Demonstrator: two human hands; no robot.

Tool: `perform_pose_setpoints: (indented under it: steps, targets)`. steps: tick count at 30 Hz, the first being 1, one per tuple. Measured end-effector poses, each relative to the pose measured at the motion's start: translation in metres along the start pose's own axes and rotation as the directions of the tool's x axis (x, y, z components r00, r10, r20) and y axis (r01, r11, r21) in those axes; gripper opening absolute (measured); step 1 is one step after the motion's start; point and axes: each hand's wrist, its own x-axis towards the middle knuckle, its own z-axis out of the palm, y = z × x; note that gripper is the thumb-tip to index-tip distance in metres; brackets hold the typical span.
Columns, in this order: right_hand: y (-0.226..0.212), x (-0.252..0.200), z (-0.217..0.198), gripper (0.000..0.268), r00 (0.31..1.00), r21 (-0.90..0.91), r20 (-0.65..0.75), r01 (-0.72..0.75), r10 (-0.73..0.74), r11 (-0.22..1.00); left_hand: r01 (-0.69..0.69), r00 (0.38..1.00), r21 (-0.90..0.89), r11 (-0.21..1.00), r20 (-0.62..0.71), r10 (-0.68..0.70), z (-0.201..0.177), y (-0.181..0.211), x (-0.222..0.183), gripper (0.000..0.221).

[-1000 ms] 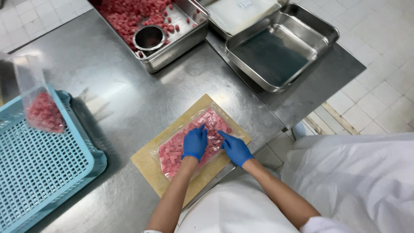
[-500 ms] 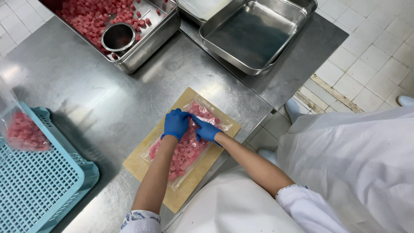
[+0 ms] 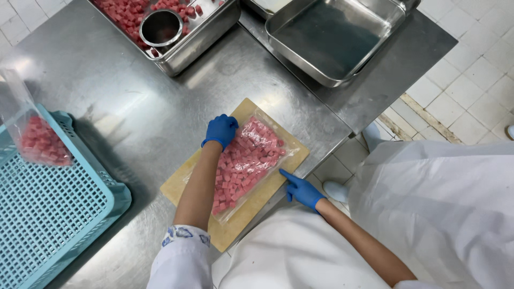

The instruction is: The person organizes and spreads out meat cubes inside a plastic bag by hand on a cutting board at a stainless steel workstation.

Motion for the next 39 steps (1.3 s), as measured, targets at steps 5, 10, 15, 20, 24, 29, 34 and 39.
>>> perform_pose_setpoints:
  steps: [5, 10, 15, 20, 24, 29, 34, 39]
  targets:
    - [-0.003, 0.001, -0.016, 0.035, 0.976, 0.313, -0.185, -0.051, 0.114, 0.948, 0.129, 0.992, -0.046, 0.991, 0.004, -0.129, -0.030, -0.016, -0.065, 0.014]
    - [0.006, 0.043, -0.048, 0.034, 0.892, 0.384, -0.437, 0.071, 0.113, 0.921, 0.297, 0.951, -0.078, 0.952, -0.069, -0.302, -0.049, -0.052, -0.150, 0.016]
    - [0.025, 0.060, -0.071, 0.039, 0.775, -0.225, -0.609, 0.032, -0.166, 0.974, 0.370, 0.909, -0.080, 0.925, -0.171, -0.379, -0.052, -0.061, -0.187, 0.015]
    - [0.016, 0.054, -0.060, 0.054, 0.808, -0.094, -0.580, 0.058, -0.102, 0.994, 0.473, 0.857, -0.062, 0.879, -0.202, -0.475, -0.042, -0.082, -0.201, 0.021]
    - [-0.039, 0.004, -0.024, 0.100, 0.912, 0.548, -0.339, -0.009, 0.231, 0.837, 0.462, 0.857, -0.111, 0.880, -0.197, -0.475, -0.044, -0.088, -0.212, 0.028]
    - [-0.058, 0.052, -0.021, 0.098, 0.891, 0.456, -0.419, 0.041, 0.174, 0.889, 0.493, 0.835, -0.160, 0.855, -0.188, -0.516, -0.047, -0.086, -0.225, 0.028]
    - [-0.078, 0.169, -0.045, 0.092, 0.859, 0.163, -0.504, 0.197, -0.090, 0.967, 0.639, 0.722, -0.181, 0.747, -0.192, -0.664, -0.039, -0.068, -0.252, 0.034]
    - [-0.128, 0.232, -0.051, 0.073, 0.909, 0.272, -0.276, 0.386, -0.313, 0.881, 0.770, 0.586, -0.266, 0.580, -0.064, -0.808, -0.025, -0.011, -0.283, 0.043]
